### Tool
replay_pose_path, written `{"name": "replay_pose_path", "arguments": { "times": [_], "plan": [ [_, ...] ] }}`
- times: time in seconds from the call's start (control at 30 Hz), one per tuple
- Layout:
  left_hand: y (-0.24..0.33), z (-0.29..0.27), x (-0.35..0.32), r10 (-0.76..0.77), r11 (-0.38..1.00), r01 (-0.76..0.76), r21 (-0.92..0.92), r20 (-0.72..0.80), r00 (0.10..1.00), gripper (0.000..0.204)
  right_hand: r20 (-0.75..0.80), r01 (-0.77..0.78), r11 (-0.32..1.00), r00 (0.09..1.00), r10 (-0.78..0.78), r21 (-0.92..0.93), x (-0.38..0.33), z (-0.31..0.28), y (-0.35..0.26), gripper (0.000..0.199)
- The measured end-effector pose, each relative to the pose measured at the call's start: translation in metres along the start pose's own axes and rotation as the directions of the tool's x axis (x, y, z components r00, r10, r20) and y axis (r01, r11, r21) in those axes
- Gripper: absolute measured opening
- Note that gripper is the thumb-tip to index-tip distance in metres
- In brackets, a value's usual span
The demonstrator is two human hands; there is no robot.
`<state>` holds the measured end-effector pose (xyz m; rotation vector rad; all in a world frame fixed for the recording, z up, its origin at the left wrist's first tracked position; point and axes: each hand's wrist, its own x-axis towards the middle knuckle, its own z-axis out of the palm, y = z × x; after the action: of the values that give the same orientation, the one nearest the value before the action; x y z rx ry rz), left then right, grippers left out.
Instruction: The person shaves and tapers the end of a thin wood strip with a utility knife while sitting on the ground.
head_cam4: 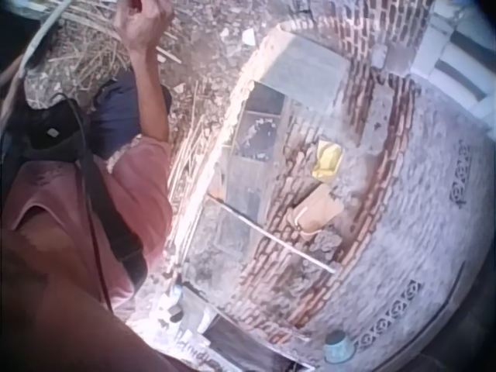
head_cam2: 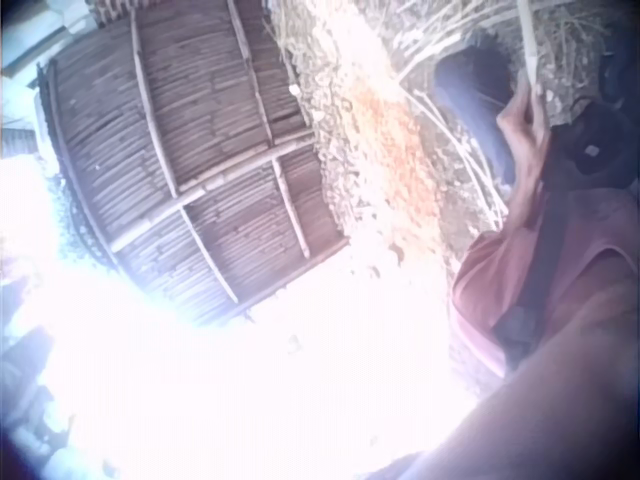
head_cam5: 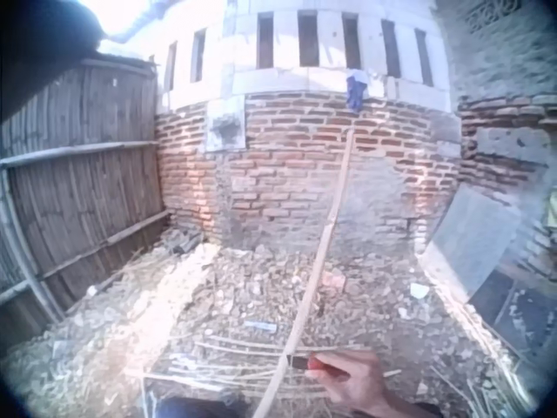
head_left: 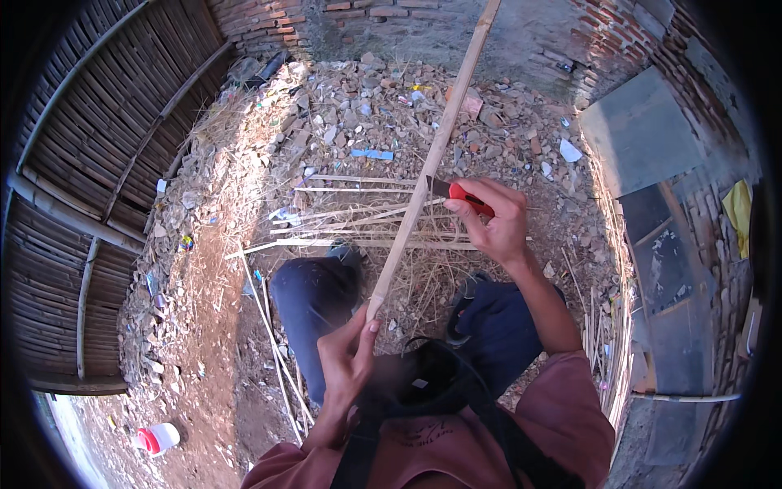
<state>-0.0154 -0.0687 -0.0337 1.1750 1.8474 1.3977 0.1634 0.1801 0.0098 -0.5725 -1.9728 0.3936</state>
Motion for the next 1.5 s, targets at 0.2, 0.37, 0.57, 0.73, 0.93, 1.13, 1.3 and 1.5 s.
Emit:
{"name": "replay_pose_path", "arguments": {
  "times": [0.2,0.37,0.57,0.73,0.93,1.13,1.3,1.5],
  "plan": [
    [-0.019,-0.006,-0.016,0.061,0.997,-0.061,0.038,-0.011,0.998,0.031,-0.052,-0.055,0.998,0.997,0.053,-0.044,0.014,-0.010,0.017,0.023],
    [-0.017,-0.014,-0.022,0.010,0.998,-0.011,0.058,0.008,1.000,0.030,-0.105,-0.126,0.992,0.987,0.124,-0.017,0.020,-0.009,0.032,0.026],
    [-0.028,-0.019,-0.036,0.052,0.997,-0.053,0.047,0.026,0.998,0.030,-0.180,-0.252,0.968,0.952,0.246,-0.012,0.036,-0.025,0.062,0.028],
    [-0.027,-0.024,-0.041,-0.054,0.997,0.049,0.064,0.077,0.996,0.030,-0.218,-0.283,0.958,0.933,0.288,0.051,0.038,-0.022,0.075,0.029],
    [-0.022,-0.027,-0.044,-0.056,0.997,0.051,0.065,0.069,0.996,0.030,-0.229,-0.348,0.936,0.909,0.349,0.045,0.043,-0.026,0.074,0.030],
    [-0.030,-0.027,-0.049,-0.071,0.996,0.066,0.062,0.081,0.994,0.031,-0.298,-0.220,0.951,0.943,0.150,-0.216,0.047,-0.027,0.079,0.028],
    [-0.030,-0.030,-0.047,-0.090,0.996,0.089,0.010,0.095,0.991,0.031,-0.327,-0.112,0.965,0.944,0.029,-0.239,0.048,-0.032,0.085,0.028],
    [-0.037,-0.030,-0.044,-0.136,0.988,0.147,-0.051,0.181,0.974,0.022,0.411,-0.564,0.274,0.789,0.458,0.779,0.031,-0.032,0.088,0.052]
  ]
}}
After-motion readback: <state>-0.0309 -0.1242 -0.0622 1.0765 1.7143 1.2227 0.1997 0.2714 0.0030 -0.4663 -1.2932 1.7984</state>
